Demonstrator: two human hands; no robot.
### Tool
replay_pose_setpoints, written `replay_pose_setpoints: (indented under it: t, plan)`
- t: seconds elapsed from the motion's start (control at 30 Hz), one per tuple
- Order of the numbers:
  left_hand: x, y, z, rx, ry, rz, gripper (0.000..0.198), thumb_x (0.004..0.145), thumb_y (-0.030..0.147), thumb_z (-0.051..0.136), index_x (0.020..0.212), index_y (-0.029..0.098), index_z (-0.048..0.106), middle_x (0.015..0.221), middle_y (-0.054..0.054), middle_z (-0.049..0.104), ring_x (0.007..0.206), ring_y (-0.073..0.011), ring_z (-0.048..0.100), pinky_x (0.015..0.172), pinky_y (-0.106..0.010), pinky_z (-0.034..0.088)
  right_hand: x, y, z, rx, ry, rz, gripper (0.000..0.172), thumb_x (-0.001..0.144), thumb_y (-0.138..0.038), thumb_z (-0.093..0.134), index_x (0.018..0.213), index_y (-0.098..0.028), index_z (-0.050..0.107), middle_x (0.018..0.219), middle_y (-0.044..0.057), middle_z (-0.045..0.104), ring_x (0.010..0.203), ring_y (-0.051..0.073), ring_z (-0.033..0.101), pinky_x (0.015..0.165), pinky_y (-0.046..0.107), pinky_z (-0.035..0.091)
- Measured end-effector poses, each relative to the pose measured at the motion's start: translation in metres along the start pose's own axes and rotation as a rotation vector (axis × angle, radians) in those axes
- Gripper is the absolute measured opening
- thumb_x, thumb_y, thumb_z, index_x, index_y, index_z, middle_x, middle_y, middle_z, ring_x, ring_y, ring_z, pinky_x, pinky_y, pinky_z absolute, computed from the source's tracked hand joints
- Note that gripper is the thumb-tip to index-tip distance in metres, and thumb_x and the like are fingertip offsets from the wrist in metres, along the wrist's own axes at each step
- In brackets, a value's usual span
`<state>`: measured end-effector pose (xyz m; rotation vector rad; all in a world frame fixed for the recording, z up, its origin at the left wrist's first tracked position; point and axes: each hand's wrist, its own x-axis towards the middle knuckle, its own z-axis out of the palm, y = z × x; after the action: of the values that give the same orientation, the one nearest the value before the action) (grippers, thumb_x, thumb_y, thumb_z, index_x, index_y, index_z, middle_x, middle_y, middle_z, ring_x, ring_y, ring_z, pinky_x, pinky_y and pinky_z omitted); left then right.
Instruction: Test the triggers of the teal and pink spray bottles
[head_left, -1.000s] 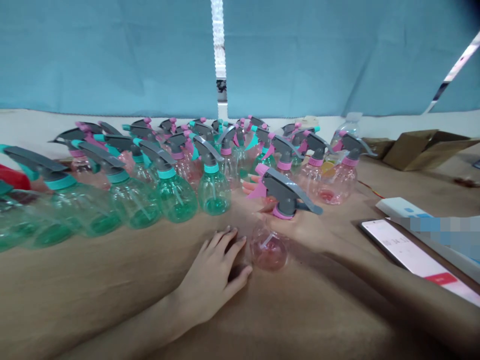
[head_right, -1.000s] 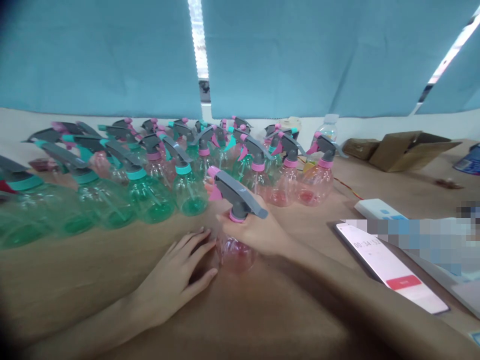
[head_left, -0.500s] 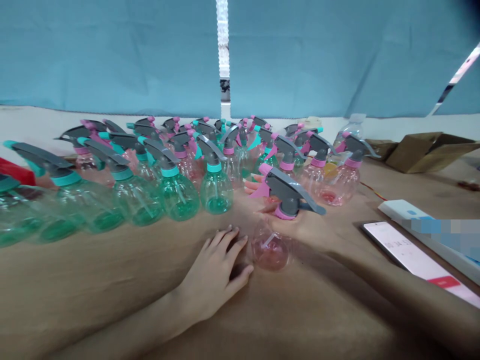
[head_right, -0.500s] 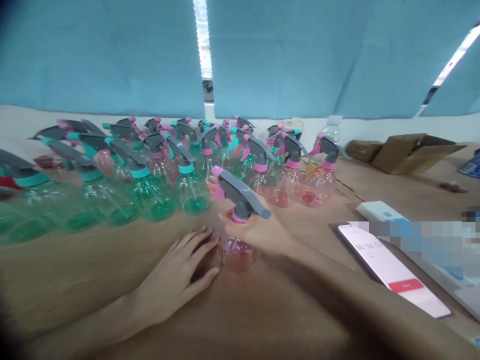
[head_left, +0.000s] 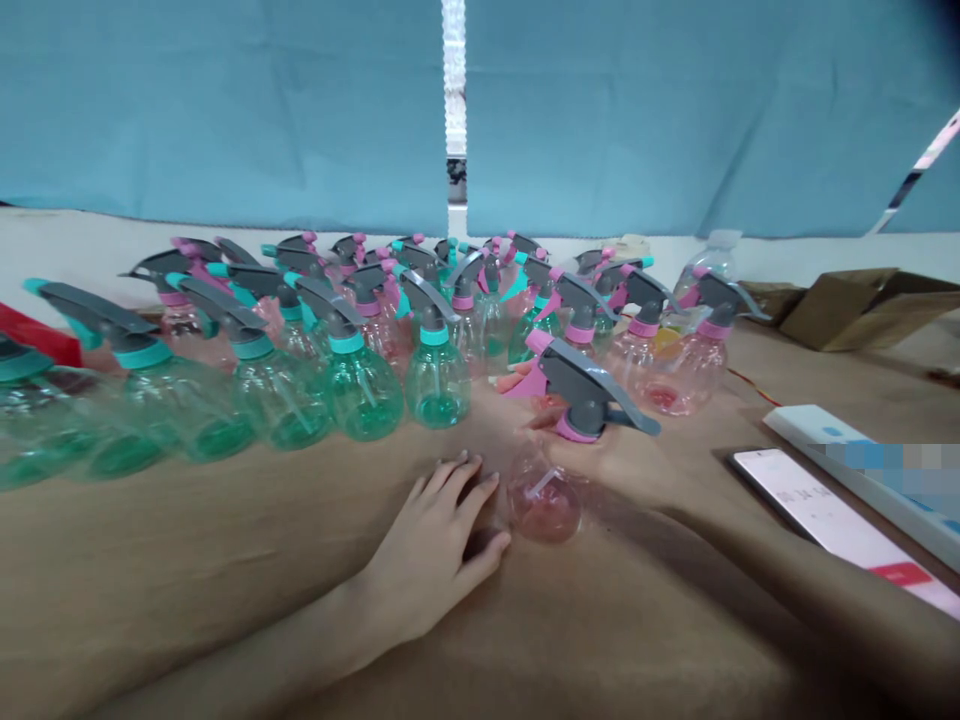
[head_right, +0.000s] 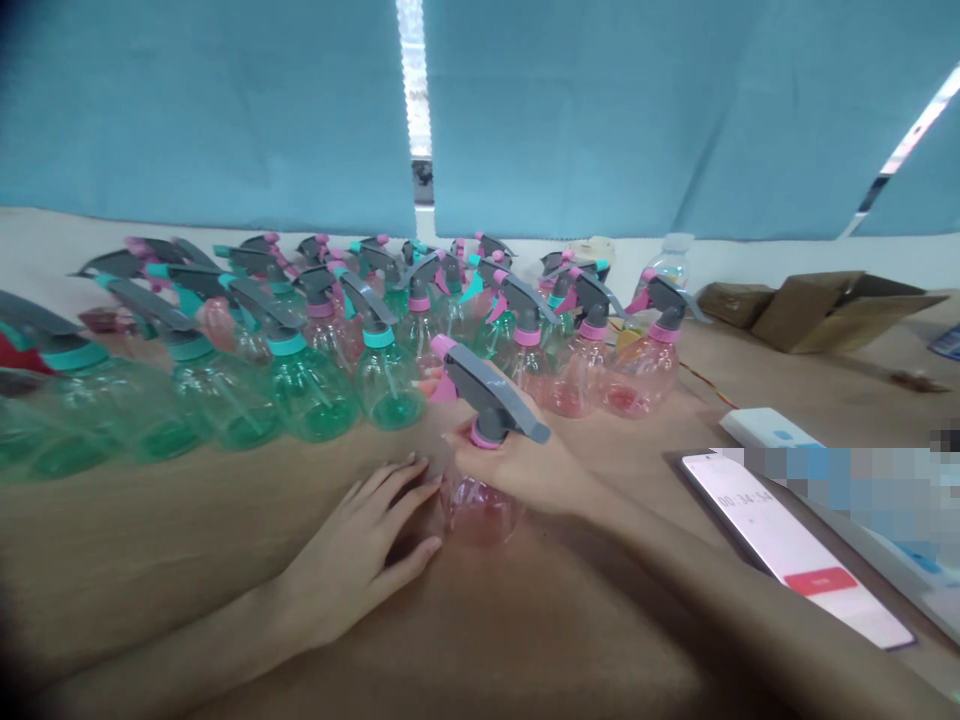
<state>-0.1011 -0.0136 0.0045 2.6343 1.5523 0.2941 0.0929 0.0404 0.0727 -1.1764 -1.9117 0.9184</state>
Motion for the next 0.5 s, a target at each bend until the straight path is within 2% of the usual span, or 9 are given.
replay_pose_setpoints:
  t: [0.1,0.23,0.37,0.5]
  plan:
    - [0.0,0.0,0.001,0.008,-0.003,0.0,0.048,0.091,0.042,0.049,0.131,0.015,0.049,0.139,-0.015,0.046,0.129,-0.0322,0.039,0.101,-0.052,0.037,0.001,0.003,0.0,0.013,0.025,-0.007,0.001,0.068,-0.025,0.057,0.068,-0.025,0.057,0.076,0.001,0.068,0.077,0.021,0.066,0.072,0.033,0.055]
    - [0.0,0.0,0.001,0.008,0.002,0.012,0.049,0.091,0.042,0.048,0.131,0.014,0.048,0.139,-0.016,0.046,0.129,-0.0321,0.039,0.101,-0.052,0.037,0.001,0.005,0.0,0.04,0.021,-0.028,0.013,0.067,-0.021,0.053,0.077,-0.026,0.06,0.086,0.001,0.069,0.082,0.02,0.067,0.076,0.035,0.055]
    - [0.0,-0.001,0.001,0.006,0.005,0.011,0.049,0.091,0.042,0.048,0.131,0.014,0.049,0.139,-0.016,0.046,0.129,-0.0316,0.039,0.102,-0.051,0.037,-0.002,-0.002,-0.004,-0.089,0.084,-0.003,0.003,0.065,-0.023,0.054,0.067,-0.026,0.055,0.066,-0.001,0.063,0.064,0.02,0.063,0.06,0.034,0.055]
    - [-0.001,-0.001,0.002,0.002,0.012,0.011,0.049,0.091,0.043,0.048,0.131,0.015,0.048,0.139,-0.015,0.045,0.129,-0.0316,0.038,0.102,-0.052,0.036,-0.003,-0.005,-0.006,-0.161,0.126,-0.011,0.004,0.064,-0.023,0.056,0.062,-0.026,0.053,0.057,-0.001,0.057,0.056,0.019,0.059,0.05,0.031,0.052]
